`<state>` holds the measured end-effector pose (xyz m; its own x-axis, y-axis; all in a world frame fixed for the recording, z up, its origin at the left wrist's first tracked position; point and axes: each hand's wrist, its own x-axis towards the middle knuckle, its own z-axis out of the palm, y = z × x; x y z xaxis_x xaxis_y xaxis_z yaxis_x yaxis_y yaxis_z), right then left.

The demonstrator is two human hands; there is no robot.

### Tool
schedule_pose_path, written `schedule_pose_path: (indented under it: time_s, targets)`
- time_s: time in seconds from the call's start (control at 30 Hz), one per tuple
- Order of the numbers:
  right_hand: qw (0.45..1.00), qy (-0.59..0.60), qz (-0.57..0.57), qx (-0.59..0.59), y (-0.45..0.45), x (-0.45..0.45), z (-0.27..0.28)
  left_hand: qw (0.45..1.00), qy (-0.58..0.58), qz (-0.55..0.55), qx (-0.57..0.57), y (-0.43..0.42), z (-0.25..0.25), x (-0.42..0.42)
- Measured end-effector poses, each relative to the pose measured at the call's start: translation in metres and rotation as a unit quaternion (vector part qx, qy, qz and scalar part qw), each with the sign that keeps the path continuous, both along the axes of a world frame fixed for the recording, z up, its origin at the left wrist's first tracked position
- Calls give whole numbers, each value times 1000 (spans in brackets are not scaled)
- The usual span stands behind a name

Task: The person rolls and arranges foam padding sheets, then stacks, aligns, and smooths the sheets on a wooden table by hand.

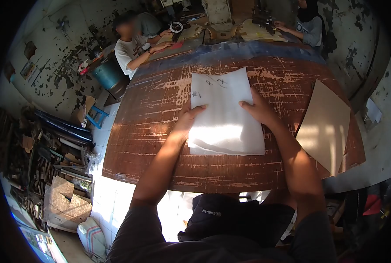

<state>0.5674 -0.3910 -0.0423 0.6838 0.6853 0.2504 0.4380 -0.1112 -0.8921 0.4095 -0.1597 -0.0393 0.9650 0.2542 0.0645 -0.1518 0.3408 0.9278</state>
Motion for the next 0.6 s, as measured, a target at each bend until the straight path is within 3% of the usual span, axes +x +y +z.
schedule_pose_path:
  time_s: [0.6]
  targets:
    - [1000,-22,2,14,2,5,-8,1000,0,-12,-17,2,-1,0]
